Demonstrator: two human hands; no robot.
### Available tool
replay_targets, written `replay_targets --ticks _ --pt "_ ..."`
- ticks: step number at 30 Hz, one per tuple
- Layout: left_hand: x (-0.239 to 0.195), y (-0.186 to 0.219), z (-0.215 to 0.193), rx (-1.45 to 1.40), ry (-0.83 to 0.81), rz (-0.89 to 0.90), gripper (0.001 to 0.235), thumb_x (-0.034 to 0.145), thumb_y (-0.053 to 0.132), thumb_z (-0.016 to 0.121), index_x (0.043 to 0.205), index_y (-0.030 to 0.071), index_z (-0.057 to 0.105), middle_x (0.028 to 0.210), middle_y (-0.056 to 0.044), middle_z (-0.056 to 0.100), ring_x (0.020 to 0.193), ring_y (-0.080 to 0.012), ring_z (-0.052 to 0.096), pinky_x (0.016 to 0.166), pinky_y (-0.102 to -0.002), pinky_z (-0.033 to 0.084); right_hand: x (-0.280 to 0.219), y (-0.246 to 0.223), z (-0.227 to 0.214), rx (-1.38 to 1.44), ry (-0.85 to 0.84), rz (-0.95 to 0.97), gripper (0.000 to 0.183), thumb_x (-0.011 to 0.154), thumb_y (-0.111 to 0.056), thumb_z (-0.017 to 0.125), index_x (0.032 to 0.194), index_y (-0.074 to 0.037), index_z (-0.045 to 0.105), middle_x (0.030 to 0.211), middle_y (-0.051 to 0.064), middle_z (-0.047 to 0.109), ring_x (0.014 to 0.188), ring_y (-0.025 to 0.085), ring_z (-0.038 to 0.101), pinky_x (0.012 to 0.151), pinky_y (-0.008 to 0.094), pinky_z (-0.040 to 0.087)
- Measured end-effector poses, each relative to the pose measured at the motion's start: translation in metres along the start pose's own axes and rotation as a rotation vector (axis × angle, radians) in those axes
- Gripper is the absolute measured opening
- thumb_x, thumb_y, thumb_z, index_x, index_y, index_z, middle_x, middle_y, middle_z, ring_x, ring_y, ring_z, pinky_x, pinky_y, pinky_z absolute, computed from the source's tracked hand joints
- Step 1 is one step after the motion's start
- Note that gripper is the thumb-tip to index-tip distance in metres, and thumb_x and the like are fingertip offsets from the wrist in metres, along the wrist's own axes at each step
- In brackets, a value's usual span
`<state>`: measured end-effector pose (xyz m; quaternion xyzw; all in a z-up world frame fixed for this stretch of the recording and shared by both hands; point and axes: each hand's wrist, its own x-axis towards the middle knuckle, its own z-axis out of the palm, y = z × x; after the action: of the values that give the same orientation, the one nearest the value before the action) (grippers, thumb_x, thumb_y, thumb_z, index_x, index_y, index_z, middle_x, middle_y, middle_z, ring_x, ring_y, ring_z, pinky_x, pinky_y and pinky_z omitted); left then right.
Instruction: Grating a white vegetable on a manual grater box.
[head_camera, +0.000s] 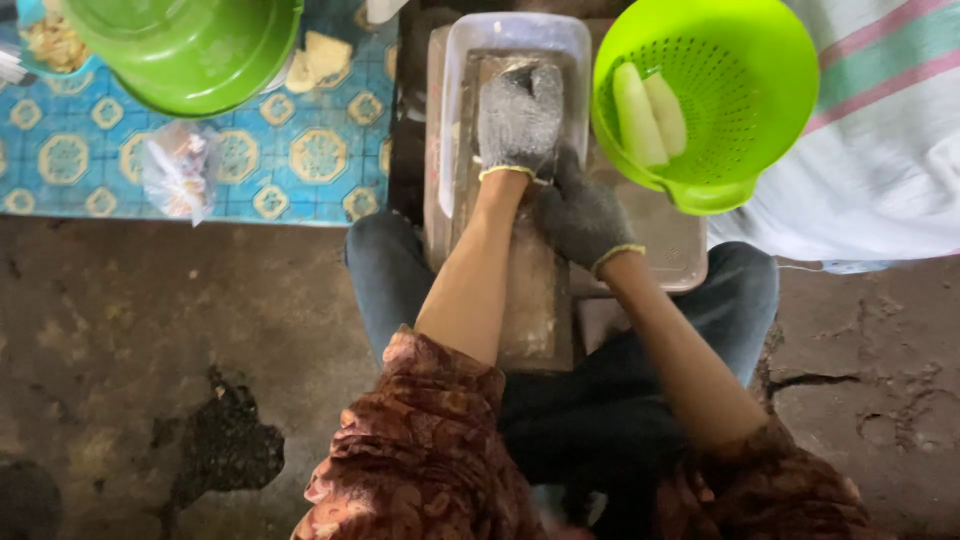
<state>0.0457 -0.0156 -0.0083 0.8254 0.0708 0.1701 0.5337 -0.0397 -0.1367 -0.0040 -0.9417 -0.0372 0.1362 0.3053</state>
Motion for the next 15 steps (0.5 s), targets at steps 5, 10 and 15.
replay_targets --ticks 5,10,15 --pt "0.023 -0.017 0.012 -0.024 -0.013 0.033 0.036 0.090 0.033 0.054 0.077 0.005 0.073 0.069 -0.008 0.073 0.053 -0.0203 0.063 0.051 -0.035 0.053 -0.015 -0.032 -0.022 0.134 -0.019 0.025 0.055 0.094 -0.038 0.049 0.143 -0.015 0.045 0.118 0.017 0.074 0.102 0.049 0.066 0.078 0.056 0.050" --pt "0.048 -0.034 0.029 0.052 -0.039 0.005 0.041 0.095 0.034 0.047 0.074 0.009 0.072 0.067 -0.005 0.070 0.052 -0.0146 0.060 0.050 -0.029 0.056 -0.010 -0.019 -0.016 0.051 0.011 -0.027 0.061 0.092 -0.029 0.044 0.150 -0.012 0.043 0.117 0.023 0.072 0.098 0.053 0.064 0.076 0.059 0.048" --pt "0.063 -0.032 0.027 0.010 0.018 0.059 0.042 0.090 0.036 0.050 0.079 0.003 0.072 0.076 -0.014 0.076 0.061 -0.0300 0.065 0.061 -0.042 0.055 -0.005 -0.005 -0.004 -0.004 0.017 -0.012 0.074 0.090 -0.030 0.046 0.158 -0.005 0.032 0.124 0.029 0.066 0.103 0.052 0.064 0.081 0.055 0.051"
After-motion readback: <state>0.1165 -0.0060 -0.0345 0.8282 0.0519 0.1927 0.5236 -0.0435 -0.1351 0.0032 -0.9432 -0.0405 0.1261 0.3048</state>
